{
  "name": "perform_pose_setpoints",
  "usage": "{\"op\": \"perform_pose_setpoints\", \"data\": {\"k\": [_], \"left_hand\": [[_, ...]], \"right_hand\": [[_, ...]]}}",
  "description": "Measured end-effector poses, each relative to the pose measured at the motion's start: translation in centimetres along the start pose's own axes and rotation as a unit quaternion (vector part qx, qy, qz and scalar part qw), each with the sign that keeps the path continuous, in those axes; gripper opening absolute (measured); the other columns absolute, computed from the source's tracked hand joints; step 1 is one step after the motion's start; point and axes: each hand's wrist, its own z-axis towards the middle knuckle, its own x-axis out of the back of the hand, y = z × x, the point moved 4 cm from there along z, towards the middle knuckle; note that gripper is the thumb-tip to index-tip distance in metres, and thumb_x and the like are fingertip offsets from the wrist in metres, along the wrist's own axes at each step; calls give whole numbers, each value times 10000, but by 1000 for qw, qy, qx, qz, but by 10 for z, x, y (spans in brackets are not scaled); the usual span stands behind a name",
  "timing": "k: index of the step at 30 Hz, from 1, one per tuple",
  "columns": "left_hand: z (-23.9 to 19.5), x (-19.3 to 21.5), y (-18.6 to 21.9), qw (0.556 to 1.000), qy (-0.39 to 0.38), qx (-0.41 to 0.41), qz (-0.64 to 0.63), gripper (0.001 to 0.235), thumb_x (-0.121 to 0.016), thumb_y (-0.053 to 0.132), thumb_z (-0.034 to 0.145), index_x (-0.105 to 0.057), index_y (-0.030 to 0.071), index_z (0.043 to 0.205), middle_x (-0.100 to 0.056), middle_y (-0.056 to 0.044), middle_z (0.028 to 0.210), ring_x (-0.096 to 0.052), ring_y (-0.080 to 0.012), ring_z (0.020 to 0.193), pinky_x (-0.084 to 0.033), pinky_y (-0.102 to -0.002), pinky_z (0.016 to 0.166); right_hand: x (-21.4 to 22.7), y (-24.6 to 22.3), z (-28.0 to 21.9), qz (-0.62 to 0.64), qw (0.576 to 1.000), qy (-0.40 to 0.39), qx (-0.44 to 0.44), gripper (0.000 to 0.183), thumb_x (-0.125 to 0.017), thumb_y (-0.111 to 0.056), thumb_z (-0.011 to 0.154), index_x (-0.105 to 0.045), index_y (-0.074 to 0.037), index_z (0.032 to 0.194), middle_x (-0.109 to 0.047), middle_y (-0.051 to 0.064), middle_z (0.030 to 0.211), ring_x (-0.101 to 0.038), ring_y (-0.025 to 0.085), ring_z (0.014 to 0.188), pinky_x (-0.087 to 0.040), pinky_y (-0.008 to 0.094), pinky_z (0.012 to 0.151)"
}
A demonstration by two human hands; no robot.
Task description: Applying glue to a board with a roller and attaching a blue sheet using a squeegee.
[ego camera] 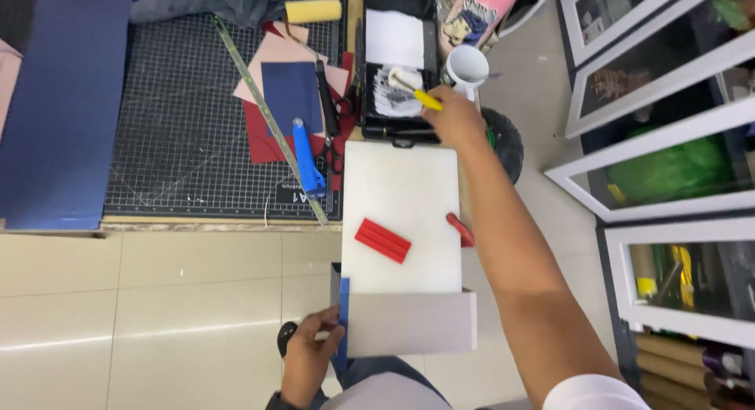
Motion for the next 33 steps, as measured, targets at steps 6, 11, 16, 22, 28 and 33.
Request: {"op": "perform_pose_setpoints", "data": {"k": [6,11,16,22,28,33], "left_hand": [[-9,-2,-1,999,36,35,3,324,-755,121,872,-802,162,1190,-807,3,1038,-740,-85,976,-675,-247,853],[-7,-5,-28,995,67,23,71,291,-808,198,818,-827,232,1107,-867,52,951,-831,-59,820,-686,-195,789],[-6,-2,-8,993,31,77,79,310,-757,239,862,-802,237,1168,-865,52,977,-829,-58,853,-668,-194,808],[-3,0,2,992,36,72,101,297,-793,196,834,-804,258,1125,-845,82,975,-813,-44,821,-681,-168,827],[-2,1,5,994,6,83,64,266,-749,183,871,-789,243,1127,-746,67,969,-734,-89,849,-642,-236,805],[-4,-2,-3,997,-2,65,33,289,-709,167,909,-764,187,1193,-725,11,1014,-711,-114,912,-650,-258,844]], "right_hand": [[-20,-10,89,-108,986,121,26,387,-605,-358,975,-590,-326,1360,-735,102,1111,-684,418,1011,-514,572,770],[-52,-30,105,-161,985,57,27,590,-429,-152,973,-469,-355,1525,-698,145,1112,-682,389,1005,-524,519,726],[-30,-18,123,-100,994,35,10,494,-577,-296,948,-596,-406,1429,-658,37,1346,-625,336,1208,-524,498,914],[37,-40,26,-238,969,-51,30,401,-585,-294,884,-738,-368,1247,-711,4,1198,-649,323,1124,-540,485,859],[12,-27,63,-183,979,48,78,431,-600,-275,934,-692,-334,1351,-735,68,1155,-672,362,1055,-527,473,805],[28,-44,16,-257,962,-48,73,457,-516,-118,847,-752,-255,1213,-740,5,1119,-673,303,1038,-514,400,760]]}}
